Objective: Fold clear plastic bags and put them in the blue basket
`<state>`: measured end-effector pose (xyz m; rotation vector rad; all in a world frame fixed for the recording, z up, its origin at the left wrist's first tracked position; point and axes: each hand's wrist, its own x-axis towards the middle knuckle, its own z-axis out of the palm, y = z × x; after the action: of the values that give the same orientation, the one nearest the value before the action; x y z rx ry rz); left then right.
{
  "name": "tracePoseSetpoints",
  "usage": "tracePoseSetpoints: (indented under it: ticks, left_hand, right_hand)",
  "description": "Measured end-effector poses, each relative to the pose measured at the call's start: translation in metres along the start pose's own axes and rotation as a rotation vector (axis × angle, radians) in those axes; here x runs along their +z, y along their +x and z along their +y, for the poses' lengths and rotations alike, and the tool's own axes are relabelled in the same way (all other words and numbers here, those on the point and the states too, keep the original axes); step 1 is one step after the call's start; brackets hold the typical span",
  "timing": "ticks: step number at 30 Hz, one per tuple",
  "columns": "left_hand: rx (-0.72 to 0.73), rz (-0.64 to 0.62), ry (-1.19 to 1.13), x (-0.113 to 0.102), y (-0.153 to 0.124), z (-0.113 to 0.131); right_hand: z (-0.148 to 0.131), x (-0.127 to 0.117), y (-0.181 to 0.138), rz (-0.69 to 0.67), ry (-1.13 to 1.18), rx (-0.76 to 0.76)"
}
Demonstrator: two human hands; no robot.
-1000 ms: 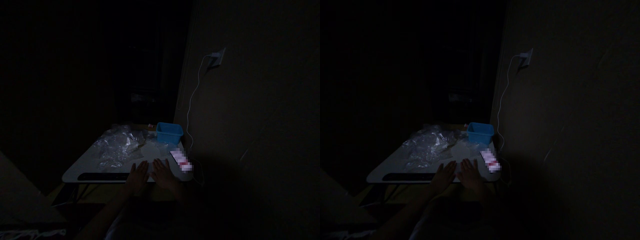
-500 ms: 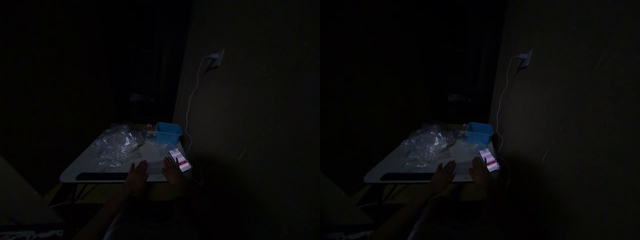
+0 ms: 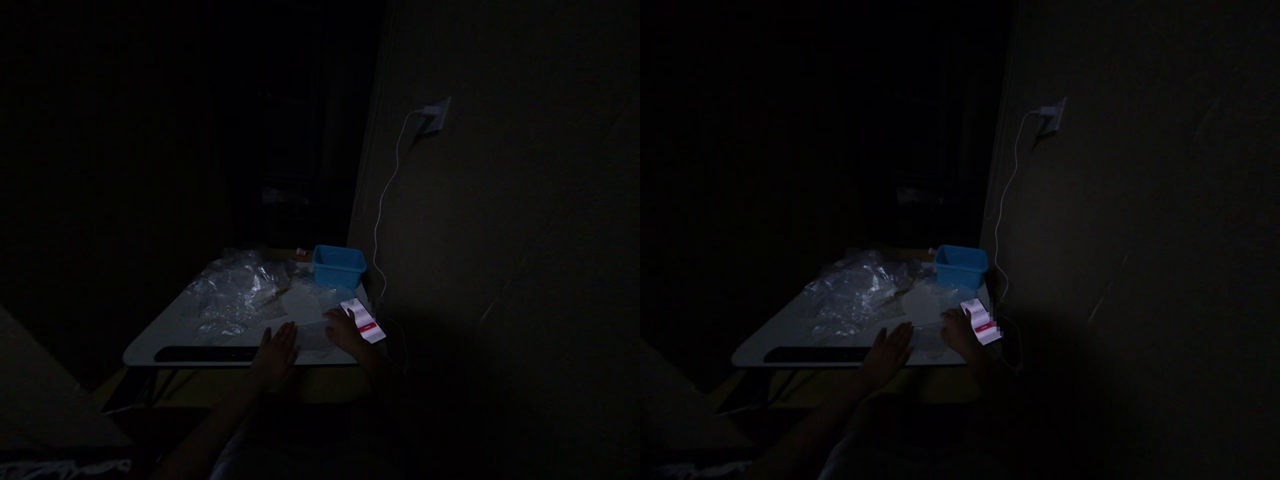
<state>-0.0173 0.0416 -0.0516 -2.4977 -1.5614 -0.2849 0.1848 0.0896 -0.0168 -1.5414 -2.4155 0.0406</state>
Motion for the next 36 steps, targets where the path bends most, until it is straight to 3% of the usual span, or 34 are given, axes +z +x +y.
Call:
tracePoseSetpoints:
  ticks: [5, 13, 20, 24, 28, 32, 36]
  left_hand:
    - [-0.011, -0.008, 0.026, 0.002, 0.0, 0.0]
    - [0.018, 0.097, 0.04, 0.008, -0.002, -0.003]
    - [-0.01, 0.089, -0.068, 0.007, -0.003, -0.002]
    - [-0.07, 0.071, -0.371, 0.011, -0.001, -0.01]
    - [-0.283, 0.146, -0.923, 0.005, 0.008, -0.022]
    - [-0.422, 0.124, -1.274, -0.009, 0.018, -0.025]
    - [-0.606, 0.133, -1.563, -0.015, 0.022, -0.021]
  right_hand:
    - [-0.006, -0.003, 0.023, -0.178, 0.063, 0.005]
    - [-0.001, -0.011, 0.047, -0.39, 0.125, 0.076]
    - [0.005, -0.01, 0.041, -0.35, 0.312, 0.054]
    - [0.009, -0.009, 0.034, -0.287, 0.496, 0.033]
    - [0.011, -0.007, 0.027, -0.217, 0.683, 0.028]
    - [0.01, -0.001, 0.022, -0.165, 0.828, 0.037]
    - [0.008, 0.01, 0.018, -0.081, 1.227, 0.161]
